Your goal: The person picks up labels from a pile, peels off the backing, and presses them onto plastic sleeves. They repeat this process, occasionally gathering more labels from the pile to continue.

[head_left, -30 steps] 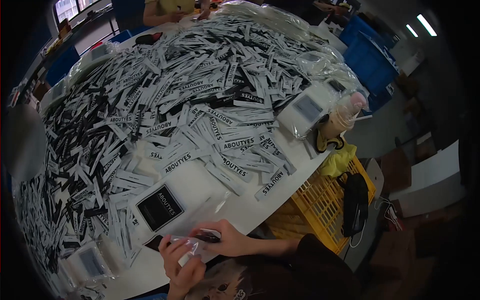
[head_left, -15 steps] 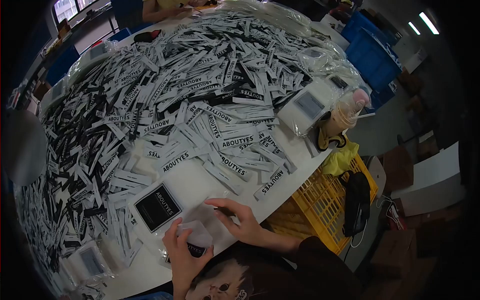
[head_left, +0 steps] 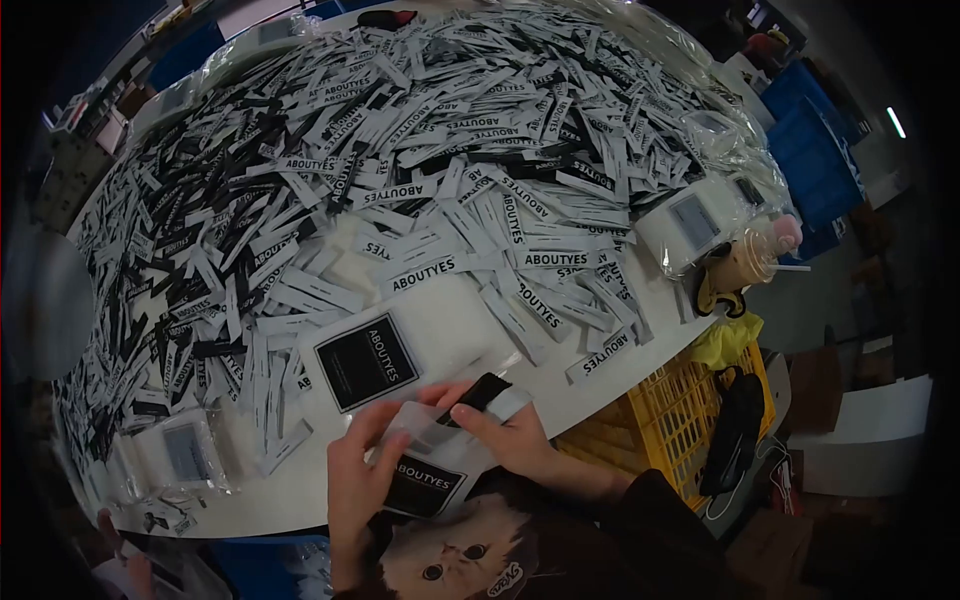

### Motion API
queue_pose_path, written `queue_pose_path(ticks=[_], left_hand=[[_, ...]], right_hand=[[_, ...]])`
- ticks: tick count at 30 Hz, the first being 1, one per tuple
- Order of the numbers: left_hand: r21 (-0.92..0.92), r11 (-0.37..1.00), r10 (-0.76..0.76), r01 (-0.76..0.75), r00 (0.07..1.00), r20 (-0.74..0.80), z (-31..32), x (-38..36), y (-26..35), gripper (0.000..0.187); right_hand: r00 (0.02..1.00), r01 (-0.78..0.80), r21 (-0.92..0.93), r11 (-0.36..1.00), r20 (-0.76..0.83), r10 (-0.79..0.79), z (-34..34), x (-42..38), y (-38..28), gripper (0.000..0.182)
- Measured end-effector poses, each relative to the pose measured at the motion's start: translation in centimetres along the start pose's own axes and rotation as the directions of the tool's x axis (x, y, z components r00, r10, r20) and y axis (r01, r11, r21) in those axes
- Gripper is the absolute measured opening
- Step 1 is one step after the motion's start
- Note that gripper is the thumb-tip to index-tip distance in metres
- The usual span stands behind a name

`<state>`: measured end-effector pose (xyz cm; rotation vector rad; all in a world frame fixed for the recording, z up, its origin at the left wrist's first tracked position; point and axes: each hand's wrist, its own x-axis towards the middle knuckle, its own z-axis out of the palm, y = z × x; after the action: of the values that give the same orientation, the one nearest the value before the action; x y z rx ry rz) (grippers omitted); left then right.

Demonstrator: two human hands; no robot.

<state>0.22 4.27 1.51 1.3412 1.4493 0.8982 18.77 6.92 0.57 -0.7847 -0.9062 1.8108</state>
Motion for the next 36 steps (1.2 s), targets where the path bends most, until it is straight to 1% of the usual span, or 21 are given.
queue_pose_path(ticks=[1, 3, 4, 5, 6, 7, 8, 10, 14, 16, 17, 19, 23, 25, 26, 28, 30, 32, 33, 35, 36], left_hand=[[0.13, 0.991, -0.041, 0.033, 0.997, 0.06, -0.8, 0.2, 0.4, 0.014], [0.127, 0.992, -0.02, 0.008, 0.996, 0.089, -1.3, 0.0, 0.2, 0.014], [0.117, 0.993, 0.006, -0.022, 0.991, 0.134, -1.5, -0.1, 0.1, 0.015], [0.117, 0.993, -0.002, -0.013, 0.992, 0.126, -1.4, -0.1, 0.2, 0.015], [0.116, 0.993, -0.018, 0.006, 0.995, 0.098, -1.2, 0.0, 0.3, 0.014], [0.116, 0.993, -0.033, 0.024, 0.997, 0.07, -1.2, 0.0, 0.3, 0.014], [0.119, 0.992, -0.038, 0.03, 0.997, 0.067, -1.4, -0.1, 0.2, 0.014], [0.104, 0.995, -0.02, 0.009, 0.995, 0.102, -1.5, -0.2, -0.2, 0.013], [0.082, 0.997, -0.005, -0.005, 0.992, 0.13, -1.4, -0.3, -0.6, 0.013], [0.106, 0.994, 0.026, -0.042, 0.989, 0.142, -1.4, -0.3, -0.5, 0.014], [0.108, 0.993, 0.026, -0.041, 0.99, 0.142, -1.1, -0.3, -0.5, 0.014], [0.075, 0.996, 0.036, -0.047, 0.989, 0.141, -0.6, -0.6, -0.6, 0.014], [0.217, 0.974, 0.01, -0.071, 0.962, 0.272, -1.1, -0.6, -0.4, 0.015], [-0.171, 0.982, -0.067, 0.075, 0.996, 0.052, -0.8, -0.7, -1.7, 0.017], [-0.172, 0.982, -0.064, 0.071, 0.997, 0.045, -0.8, -0.6, -1.8, 0.017], [-0.377, 0.922, -0.086, 0.087, 0.996, 0.022, -0.7, -0.4, -1.2, 0.015], [-0.309, 0.948, -0.065, 0.075, 0.997, 0.042, -1.0, -0.6, -1.2, 0.015], [-0.245, 0.968, -0.041, 0.054, 0.997, 0.06, -1.0, -0.9, -1.1, 0.015], [-0.209, 0.978, -0.023, 0.024, 1.0, 0.009, -1.0, -1.1, -0.9, 0.015], [-0.171, 0.985, 0.005, -0.012, 0.999, -0.045, -1.2, -1.4, -1.5, 0.015], [-0.174, 0.984, -0.045, 0.029, 0.995, -0.09, -1.7, -1.7, -2.6, 0.016]], right_hand=[[0.991, 0.079, -0.079, 0.994, -0.1, -0.086, 0.6, 0.1, -0.3, 0.024], [0.942, 0.233, -0.23, 0.945, -0.189, -0.278, 0.0, 1.0, -0.9, 0.028], [0.945, 0.23, -0.227, 0.946, -0.181, -0.273, -0.6, 1.4, -1.4, 0.028], [0.94, 0.283, -0.528, 0.801, -0.015, -0.342, -1.1, 1.6, -1.9, 0.023], [0.922, 0.348, -0.754, 0.557, 0.166, -0.351, -1.4, 1.7, -2.0, 0.019], [0.946, 0.318, -0.78, 0.54, 0.219, -0.24, -1.5, 1.6, -1.7, 0.014], [0.946, 0.318, -0.776, 0.545, 0.221, -0.237, -1.8, 1.5, -1.6, 0.014], [0.979, 0.059, -0.622, 0.781, 0.19, 0.078, -2.6, 1.6, -1.6, 0.015], [0.965, 0.067, -0.589, 0.805, 0.243, 0.097, -2.7, 2.3, -1.5, 0.018], [0.874, -0.233, -0.521, 0.821, 0.257, 0.412, -3.0, 3.1, -1.6, 0.018], [0.874, -0.232, -0.52, 0.822, 0.259, 0.411, -3.4, 3.5, -1.2, 0.018], [0.669, -0.3, -0.553, 0.778, 0.459, 0.584, -3.9, 4.3, 0.1, 0.019], [0.698, -0.267, -0.55, 0.791, 0.456, 0.553, -2.8, 4.2, 0.5, 0.021], [0.886, -0.356, -0.177, 0.917, 0.248, 0.392, -2.3, 3.9, 0.1, 0.022], [0.884, -0.355, -0.182, 0.917, 0.253, 0.392, -2.0, 3.5, 0.2, 0.022], [0.898, -0.126, -0.483, 0.866, 0.316, 0.307, -1.4, 2.1, 0.7, 0.021], [0.919, -0.116, -0.471, 0.874, 0.284, 0.275, -0.9, 1.5, 0.9, 0.019], [0.921, 0.042, -0.523, 0.851, 0.351, 0.17, -0.9, 1.7, 0.8, 0.018], [0.922, 0.044, -0.524, 0.85, 0.349, 0.168, -0.5, 1.6, 0.8, 0.018], [0.934, -0.096, -0.448, 0.889, 0.269, 0.237, 0.5, 1.8, 0.9, 0.018], [0.934, -0.09, -0.45, 0.888, 0.273, 0.232, 0.7, 2.3, 1.0, 0.018]])
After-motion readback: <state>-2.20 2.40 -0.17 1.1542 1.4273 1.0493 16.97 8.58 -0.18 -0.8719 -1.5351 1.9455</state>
